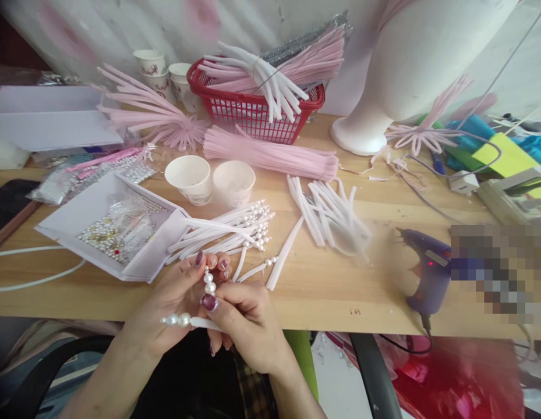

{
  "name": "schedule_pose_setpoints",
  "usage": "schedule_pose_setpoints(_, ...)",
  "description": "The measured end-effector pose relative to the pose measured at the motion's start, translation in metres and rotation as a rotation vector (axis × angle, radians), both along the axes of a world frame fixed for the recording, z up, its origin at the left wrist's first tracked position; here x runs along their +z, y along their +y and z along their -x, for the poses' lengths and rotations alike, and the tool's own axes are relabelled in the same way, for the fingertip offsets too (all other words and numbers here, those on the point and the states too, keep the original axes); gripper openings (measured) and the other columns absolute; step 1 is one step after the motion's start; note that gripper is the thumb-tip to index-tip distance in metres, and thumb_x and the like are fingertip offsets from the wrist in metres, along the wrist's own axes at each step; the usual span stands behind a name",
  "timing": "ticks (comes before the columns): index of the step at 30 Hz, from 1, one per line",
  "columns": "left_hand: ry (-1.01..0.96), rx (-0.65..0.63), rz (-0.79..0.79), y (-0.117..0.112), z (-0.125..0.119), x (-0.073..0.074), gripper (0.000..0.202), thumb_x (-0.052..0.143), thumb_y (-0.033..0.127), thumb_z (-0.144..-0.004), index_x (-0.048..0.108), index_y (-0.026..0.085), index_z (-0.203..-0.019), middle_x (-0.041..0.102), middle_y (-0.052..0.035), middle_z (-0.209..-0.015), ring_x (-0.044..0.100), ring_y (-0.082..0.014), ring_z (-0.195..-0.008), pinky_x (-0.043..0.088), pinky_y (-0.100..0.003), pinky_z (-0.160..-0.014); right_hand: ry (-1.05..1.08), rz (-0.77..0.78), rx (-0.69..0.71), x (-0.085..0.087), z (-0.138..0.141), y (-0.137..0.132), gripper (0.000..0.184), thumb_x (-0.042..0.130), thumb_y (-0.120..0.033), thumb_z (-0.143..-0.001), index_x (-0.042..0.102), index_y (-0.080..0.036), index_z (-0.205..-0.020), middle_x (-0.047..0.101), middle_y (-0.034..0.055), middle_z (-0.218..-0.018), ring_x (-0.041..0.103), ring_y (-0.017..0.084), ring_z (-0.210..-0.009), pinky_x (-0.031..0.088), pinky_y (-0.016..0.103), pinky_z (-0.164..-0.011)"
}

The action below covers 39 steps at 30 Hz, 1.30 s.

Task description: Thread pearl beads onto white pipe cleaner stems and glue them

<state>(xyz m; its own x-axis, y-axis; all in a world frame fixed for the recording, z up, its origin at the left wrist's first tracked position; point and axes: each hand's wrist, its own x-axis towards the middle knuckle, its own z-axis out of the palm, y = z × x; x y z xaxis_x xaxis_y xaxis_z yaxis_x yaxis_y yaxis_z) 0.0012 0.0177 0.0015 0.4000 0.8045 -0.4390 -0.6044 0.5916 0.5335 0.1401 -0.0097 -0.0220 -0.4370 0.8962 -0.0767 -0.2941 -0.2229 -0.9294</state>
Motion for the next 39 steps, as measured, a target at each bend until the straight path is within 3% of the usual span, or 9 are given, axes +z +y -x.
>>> schedule_pose_setpoints(5, -0.05, -0.012, -0.035, -0.001, 0.0, -0.001, 0.034, 0.092, 0.043, -0.074, 0.071, 0.016, -0.071, 0.056, 0.0032, -0.063, 0.049, -0.0054, -0.043, 0.043, -0.015, -0.041, -0.017, 0.016, 0.002, 0.0, 0.0, 0.001, 0.048, 0.063, -0.051, -0.1, 0.069, -0.017, -0.067, 0.053, -0.004, -0.044, 0.039, 0.007, -0.037, 0.033, 0.019, -0.038)
schedule_pose_setpoints(14, -0.117, 0.028, -0.087, -0.002, 0.005, -0.011, 0.023, 0.085, 0.033, -0.085, 0.076, 0.013, -0.078, 0.059, 0.0004, -0.075, 0.058, -0.0052, -0.058, 0.051, -0.012, -0.051, 0.006, 0.075, 0.014, 0.001, -0.002, 0.0, 0.048, 0.066, -0.051, -0.098, 0.072, -0.016, -0.065, 0.054, -0.0031, -0.043, 0.041, 0.007, -0.036, 0.034, 0.019, -0.038)
schedule_pose_setpoints(29, 0.016, 0.015, -0.142, 0.0, 0.009, -0.003, 0.026, 0.091, 0.035, -0.074, 0.074, 0.016, -0.069, 0.06, 0.0016, -0.077, 0.059, -0.009, -0.05, 0.055, -0.021, -0.038, -0.011, 0.173, -0.022, 0.003, -0.001, -0.003, 0.041, 0.069, -0.043, -0.094, 0.071, -0.016, -0.064, 0.056, -0.0029, -0.044, 0.042, 0.008, -0.038, 0.03, 0.021, -0.041)
schedule_pose_setpoints(39, 0.078, 0.064, -0.186, 0.001, 0.01, -0.004, 0.027, 0.094, 0.036, -0.071, 0.076, 0.017, -0.067, 0.061, 0.0014, -0.081, 0.06, -0.0077, -0.055, 0.055, -0.019, -0.047, 0.022, 0.178, -0.019, 0.001, -0.002, -0.003, 0.039, 0.068, -0.038, -0.096, 0.072, -0.016, -0.064, 0.057, -0.0029, -0.046, 0.043, 0.009, -0.04, 0.031, 0.022, -0.043)
